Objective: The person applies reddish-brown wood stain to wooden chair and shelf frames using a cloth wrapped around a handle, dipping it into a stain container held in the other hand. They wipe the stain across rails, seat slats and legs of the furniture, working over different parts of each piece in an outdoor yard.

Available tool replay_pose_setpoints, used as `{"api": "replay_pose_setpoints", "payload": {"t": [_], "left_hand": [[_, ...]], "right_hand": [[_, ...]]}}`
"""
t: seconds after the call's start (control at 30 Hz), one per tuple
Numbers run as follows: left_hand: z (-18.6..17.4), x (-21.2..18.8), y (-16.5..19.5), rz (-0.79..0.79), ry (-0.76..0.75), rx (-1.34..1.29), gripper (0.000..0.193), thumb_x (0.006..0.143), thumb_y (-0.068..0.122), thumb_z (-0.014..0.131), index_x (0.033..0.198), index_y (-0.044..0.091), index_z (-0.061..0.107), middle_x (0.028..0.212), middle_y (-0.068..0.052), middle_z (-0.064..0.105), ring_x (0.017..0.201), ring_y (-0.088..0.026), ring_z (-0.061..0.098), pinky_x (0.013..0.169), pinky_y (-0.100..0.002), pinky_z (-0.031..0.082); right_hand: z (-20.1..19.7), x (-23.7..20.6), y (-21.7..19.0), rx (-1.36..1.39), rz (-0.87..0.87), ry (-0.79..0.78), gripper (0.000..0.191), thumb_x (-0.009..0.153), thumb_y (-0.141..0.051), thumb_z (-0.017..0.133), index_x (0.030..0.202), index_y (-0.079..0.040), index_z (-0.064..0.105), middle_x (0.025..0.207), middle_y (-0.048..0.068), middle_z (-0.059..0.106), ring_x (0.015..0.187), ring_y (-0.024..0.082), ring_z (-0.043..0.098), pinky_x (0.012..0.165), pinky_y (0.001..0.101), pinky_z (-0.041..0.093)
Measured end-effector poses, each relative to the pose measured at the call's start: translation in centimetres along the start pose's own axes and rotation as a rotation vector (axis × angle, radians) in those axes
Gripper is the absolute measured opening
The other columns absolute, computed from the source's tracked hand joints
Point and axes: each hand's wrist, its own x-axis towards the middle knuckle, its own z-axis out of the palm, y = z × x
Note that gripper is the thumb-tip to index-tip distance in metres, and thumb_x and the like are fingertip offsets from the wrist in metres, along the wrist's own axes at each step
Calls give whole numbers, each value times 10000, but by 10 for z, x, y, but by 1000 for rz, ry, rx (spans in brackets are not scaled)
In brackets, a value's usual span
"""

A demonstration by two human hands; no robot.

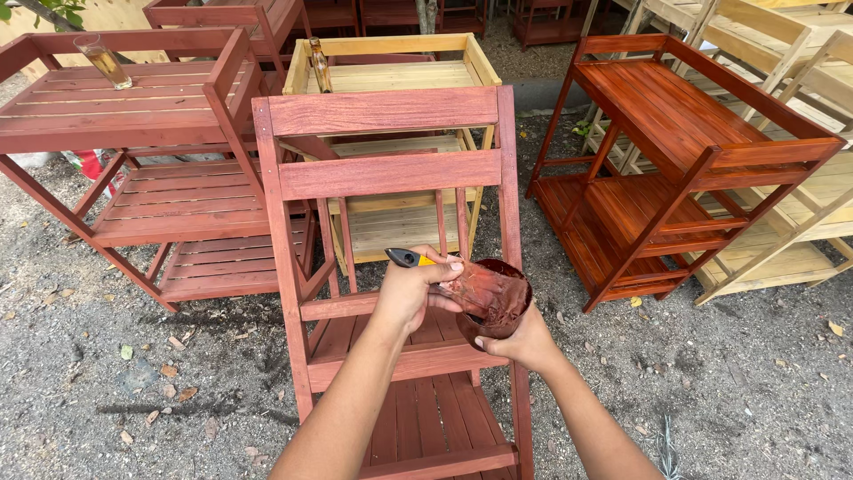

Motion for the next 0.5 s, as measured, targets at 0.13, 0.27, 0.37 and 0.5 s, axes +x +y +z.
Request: {"api": "replay_pose_setpoints", "payload": {"t": [0.13,0.27,0.37,0.5], "left_hand": [[11,-4,-6,41,4,-16,169,835,34,764,782,40,604,962,-158,738,685,-225,736,475,-374,635],[19,1,5,24,13,-9,170,839,30,764,778,32,606,954,-168,720,676,-223,725,482,-379,644],[20,11,18,45,45,17,157,814,15,749,758,25,603,960,-138,744,667,-227,733,466,-374,636],[9,26,24,123,93,-77,170,838,9,741,776,23,583,859,-170,726,634,-282,716,437,-379,613]], "right_hand": [[-1,-2,-3,29,-75,-15,946,544,-167,890,1379,-8,476,1282,112,656,1198,215,619,1060,364,484],[-14,2,-2,53,-65,-1,947,543,-167,909,1377,-10,489,1301,106,656,1206,213,614,1065,365,473],[-30,14,2,-55,-44,42,994,519,-172,925,1395,-27,478,1314,95,652,1219,211,610,1067,366,460],[-55,22,11,78,-45,93,982,572,-178,914,1425,-27,452,1349,118,634,1242,245,594,1074,392,465]]}}
